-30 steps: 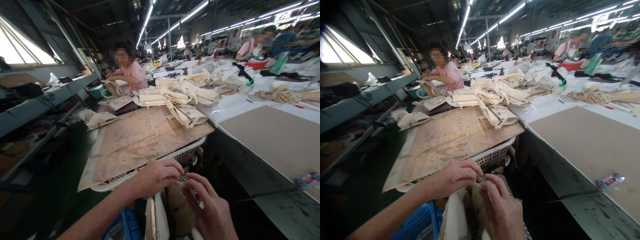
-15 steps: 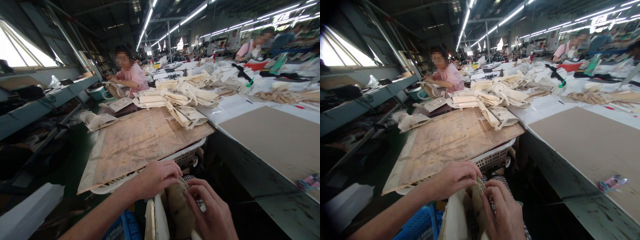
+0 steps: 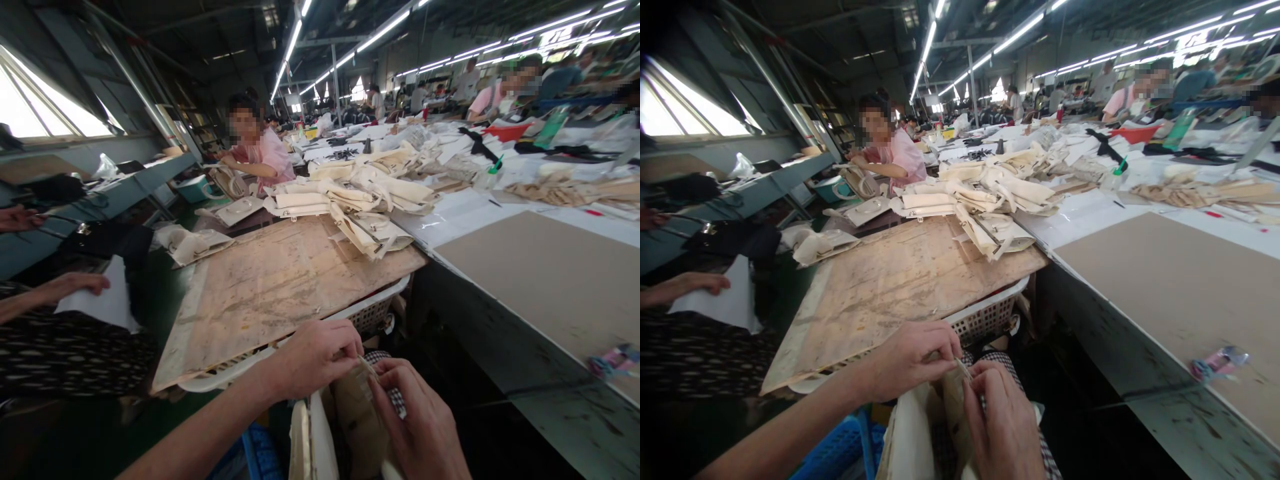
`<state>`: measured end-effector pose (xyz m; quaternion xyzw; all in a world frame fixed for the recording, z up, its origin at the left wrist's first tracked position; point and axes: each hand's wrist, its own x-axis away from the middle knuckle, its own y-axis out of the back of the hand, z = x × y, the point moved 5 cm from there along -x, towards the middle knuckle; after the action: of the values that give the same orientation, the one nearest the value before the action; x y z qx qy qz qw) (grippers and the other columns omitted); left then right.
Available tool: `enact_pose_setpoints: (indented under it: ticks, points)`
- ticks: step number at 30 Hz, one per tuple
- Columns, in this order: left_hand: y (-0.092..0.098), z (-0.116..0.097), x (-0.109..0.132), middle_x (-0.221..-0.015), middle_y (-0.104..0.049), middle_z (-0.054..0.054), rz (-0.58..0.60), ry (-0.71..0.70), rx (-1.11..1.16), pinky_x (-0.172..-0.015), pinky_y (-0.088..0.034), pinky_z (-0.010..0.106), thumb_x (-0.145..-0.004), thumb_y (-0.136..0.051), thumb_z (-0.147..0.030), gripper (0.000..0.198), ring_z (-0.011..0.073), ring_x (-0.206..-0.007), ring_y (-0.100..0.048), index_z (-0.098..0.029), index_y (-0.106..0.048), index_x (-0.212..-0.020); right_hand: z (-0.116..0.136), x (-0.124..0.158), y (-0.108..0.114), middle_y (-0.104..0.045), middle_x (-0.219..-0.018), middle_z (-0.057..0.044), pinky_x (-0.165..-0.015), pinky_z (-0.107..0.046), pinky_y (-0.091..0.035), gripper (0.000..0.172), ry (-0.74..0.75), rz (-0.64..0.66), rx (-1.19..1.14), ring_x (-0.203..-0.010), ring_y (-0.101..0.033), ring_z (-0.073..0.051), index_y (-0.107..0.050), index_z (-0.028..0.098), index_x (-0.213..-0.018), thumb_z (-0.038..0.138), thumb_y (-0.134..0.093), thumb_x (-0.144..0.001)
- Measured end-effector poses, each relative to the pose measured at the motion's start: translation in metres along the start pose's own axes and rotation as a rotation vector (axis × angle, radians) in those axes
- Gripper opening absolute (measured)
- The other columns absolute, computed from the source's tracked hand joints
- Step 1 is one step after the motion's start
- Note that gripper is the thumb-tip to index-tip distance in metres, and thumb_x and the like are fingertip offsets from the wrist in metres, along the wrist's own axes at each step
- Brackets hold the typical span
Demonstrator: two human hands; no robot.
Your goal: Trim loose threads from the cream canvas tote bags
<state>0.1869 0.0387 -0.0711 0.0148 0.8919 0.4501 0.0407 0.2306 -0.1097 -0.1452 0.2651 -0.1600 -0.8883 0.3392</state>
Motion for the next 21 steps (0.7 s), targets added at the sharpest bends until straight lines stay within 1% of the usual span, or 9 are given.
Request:
enact_pose_setpoints:
  ticks: [4, 8, 10, 12, 13, 15, 16, 19, 21]
  points:
    - [-0.001, -0.001, -0.002, -0.081, -0.068, 0.001, -0.017, 0.017, 0.029, -0.071, -0.043, 0.020, -0.078, -0.059, -0.007, 0.017, 0.0120, -0.076, -0.061, -0.017, -0.053, -0.065, 0.002, -0.003, 0.002, -0.064, -0.085, -0.002, -0.062, -0.025, -0.048, 0.023, -0.061, -0.019, -0.028, -0.069, -0.062, -0.015, -0.048, 0.023, -0.077, 0.034, -0.047, -0.097]
    - [-0.001, 0.004, -0.004, -0.074, -0.068, -0.002, -0.046, 0.183, 0.136, -0.060, -0.039, 0.020, -0.072, -0.063, -0.008, 0.027, 0.0104, -0.065, -0.059, -0.019, -0.040, -0.062, -0.001, -0.008, 0.002, -0.062, -0.078, 0.000, -0.060, -0.024, -0.051, 0.020, -0.180, -0.028, -0.092, -0.066, -0.062, -0.015, -0.052, 0.022, -0.091, 0.041, -0.049, -0.094]
    - [-0.002, 0.006, -0.005, -0.073, -0.069, -0.003, -0.059, 0.269, 0.220, -0.057, -0.037, 0.020, -0.068, -0.065, -0.008, 0.032, 0.0102, -0.063, -0.058, -0.020, -0.035, -0.065, -0.001, -0.012, -0.001, -0.062, -0.078, 0.000, -0.061, -0.024, -0.052, 0.019, -0.155, 0.034, -0.097, -0.068, -0.063, -0.016, -0.055, 0.022, -0.099, 0.039, -0.046, -0.095]
    - [-0.004, 0.007, -0.005, -0.075, -0.069, -0.002, -0.066, 0.324, 0.299, -0.058, -0.039, 0.020, -0.067, -0.067, -0.009, 0.031, 0.0111, -0.065, -0.059, -0.021, -0.038, -0.070, 0.000, -0.017, -0.005, -0.063, -0.088, -0.003, -0.067, -0.024, -0.054, 0.022, -0.062, 0.120, -0.091, -0.077, -0.065, -0.016, -0.058, 0.023, -0.109, 0.032, -0.043, -0.097]
    - [-0.004, 0.007, -0.005, -0.076, -0.069, -0.002, -0.066, 0.346, 0.330, -0.060, -0.041, 0.021, -0.068, -0.068, -0.010, 0.029, 0.0117, -0.066, -0.059, -0.020, -0.042, -0.074, 0.000, -0.019, -0.007, -0.065, -0.098, -0.005, -0.074, -0.025, -0.055, 0.026, -0.005, 0.159, -0.089, -0.087, -0.066, -0.017, -0.058, 0.024, -0.117, 0.030, -0.042, -0.098]
    - [-0.004, 0.005, -0.002, -0.081, -0.068, -0.002, -0.063, 0.367, 0.346, -0.066, -0.044, 0.022, -0.072, -0.067, -0.011, 0.025, 0.0131, -0.072, -0.061, -0.020, -0.048, -0.086, -0.002, -0.021, -0.010, -0.065, -0.114, -0.008, -0.084, -0.027, -0.055, 0.035, 0.080, 0.209, -0.077, -0.100, -0.065, -0.018, -0.052, 0.025, -0.132, 0.027, -0.041, -0.099]
    - [-0.002, 0.003, 0.001, -0.088, -0.068, -0.001, -0.066, 0.358, 0.322, -0.071, -0.046, 0.024, -0.073, -0.066, -0.012, 0.026, 0.0141, -0.079, -0.061, -0.020, -0.050, -0.092, -0.004, -0.021, -0.010, -0.066, -0.116, -0.008, -0.084, -0.028, -0.056, 0.038, 0.099, 0.224, -0.061, -0.101, -0.066, -0.019, -0.050, 0.025, -0.136, 0.026, -0.041, -0.099]
    - [0.005, -0.005, 0.013, -0.111, -0.061, 0.002, -0.110, 0.338, 0.139, -0.084, -0.043, 0.026, -0.070, -0.071, -0.014, 0.038, 0.0181, -0.102, -0.055, -0.022, -0.055, -0.103, -0.010, -0.021, -0.009, -0.072, -0.102, -0.008, -0.076, -0.028, -0.059, 0.037, 0.091, 0.231, -0.013, -0.088, -0.070, -0.020, -0.055, 0.023, -0.132, 0.028, -0.040, -0.098]
    - [0.007, -0.004, 0.022, -0.106, -0.060, 0.000, -0.128, 0.413, 0.073, -0.080, -0.041, 0.025, -0.069, -0.073, -0.015, 0.034, 0.0176, -0.097, -0.054, -0.022, -0.057, -0.098, -0.012, -0.021, -0.008, -0.072, -0.098, -0.007, -0.077, -0.028, -0.059, 0.034, 0.062, 0.243, -0.007, -0.087, -0.071, -0.020, -0.058, 0.025, -0.128, 0.029, -0.042, -0.098]
